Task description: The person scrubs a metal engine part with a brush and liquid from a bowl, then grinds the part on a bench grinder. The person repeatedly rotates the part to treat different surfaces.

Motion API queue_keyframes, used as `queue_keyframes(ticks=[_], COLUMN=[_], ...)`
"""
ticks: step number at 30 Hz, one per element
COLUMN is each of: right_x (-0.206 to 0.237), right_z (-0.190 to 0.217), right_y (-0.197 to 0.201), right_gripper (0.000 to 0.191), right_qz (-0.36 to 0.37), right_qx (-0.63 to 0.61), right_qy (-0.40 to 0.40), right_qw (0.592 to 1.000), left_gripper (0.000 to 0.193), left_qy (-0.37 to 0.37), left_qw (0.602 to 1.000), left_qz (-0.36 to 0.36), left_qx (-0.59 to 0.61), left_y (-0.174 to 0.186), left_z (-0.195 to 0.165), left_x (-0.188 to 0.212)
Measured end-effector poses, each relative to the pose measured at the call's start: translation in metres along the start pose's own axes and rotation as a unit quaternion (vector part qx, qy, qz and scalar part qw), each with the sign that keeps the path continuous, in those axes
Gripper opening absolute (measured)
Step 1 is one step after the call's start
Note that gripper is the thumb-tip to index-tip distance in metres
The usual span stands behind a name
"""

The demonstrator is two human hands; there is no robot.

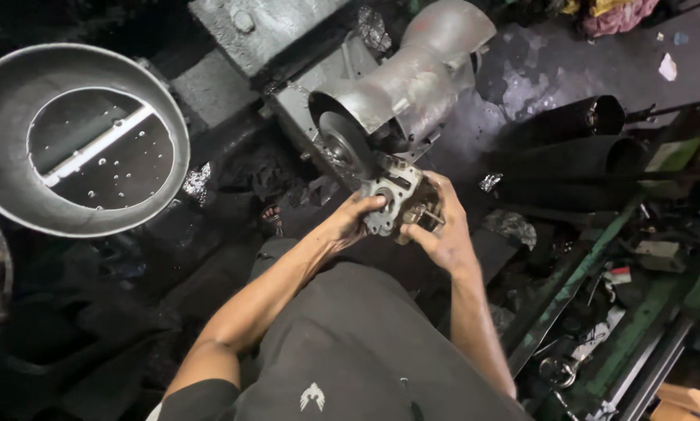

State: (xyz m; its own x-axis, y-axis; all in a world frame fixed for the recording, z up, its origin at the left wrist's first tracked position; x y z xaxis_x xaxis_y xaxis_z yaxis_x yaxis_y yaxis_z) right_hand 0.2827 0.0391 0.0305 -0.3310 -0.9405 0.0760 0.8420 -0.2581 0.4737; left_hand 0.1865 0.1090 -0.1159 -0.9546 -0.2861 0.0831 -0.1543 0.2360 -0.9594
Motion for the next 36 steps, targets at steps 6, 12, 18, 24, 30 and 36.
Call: queue_keyframes(ticks=[6, 12, 18, 24, 30, 36], right_x=[0.013, 0.040, 0.047, 0.023, -0.015, -0.029], right_z=[-0.022, -0.058, -0.069, -0.077, -0.105, -0.137], right_y=[0.005, 0.013, -0.022, -0.079, -0.116, -0.130], right_gripper=[0.083, 0.092, 0.095, 0.104, 0.085, 0.062], right_qz=[-0.023, -0.096, 0.003, 0.081, 0.128, 0.120], right_qx=[-0.042, -0.276, -0.607, -0.664, -0.621, -0.628], right_qy=[0.006, 0.035, -0.015, -0.188, -0.316, -0.343], right_qw=[0.999, 0.956, 0.794, 0.719, 0.706, 0.688], left_gripper=[0.066, 0.095, 0.104, 0.125, 0.116, 0.106], left_qy=[0.014, -0.016, 0.074, -0.015, -0.150, -0.140], left_qw=[0.998, 0.941, 0.880, 0.915, 0.911, 0.891], left_qz=[-0.030, -0.024, -0.009, -0.012, -0.162, -0.242], left_qx=[-0.053, -0.337, -0.469, -0.404, -0.348, -0.358], left_y=[0.007, -0.009, -0.018, 0.010, 0.042, 0.012], left_z=[0.000, -0.017, -0.039, -0.041, -0.053, -0.067], left_x=[-0.003, 0.024, 0.076, 0.091, 0.110, 0.113])
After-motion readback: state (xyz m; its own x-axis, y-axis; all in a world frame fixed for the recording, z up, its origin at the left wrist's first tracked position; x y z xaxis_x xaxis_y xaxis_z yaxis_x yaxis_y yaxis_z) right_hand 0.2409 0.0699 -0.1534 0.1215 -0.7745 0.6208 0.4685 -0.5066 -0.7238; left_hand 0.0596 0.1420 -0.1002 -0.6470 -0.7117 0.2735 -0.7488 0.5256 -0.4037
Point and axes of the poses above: each hand's wrist, its own x-axis away from the middle knuckle, its own y-axis out of the back of the hand, z = x × y, the point moved 6 cm from there along -x, towards the middle knuckle, and after that the axes turned 4 degrees about z, right-handed, at the moved point
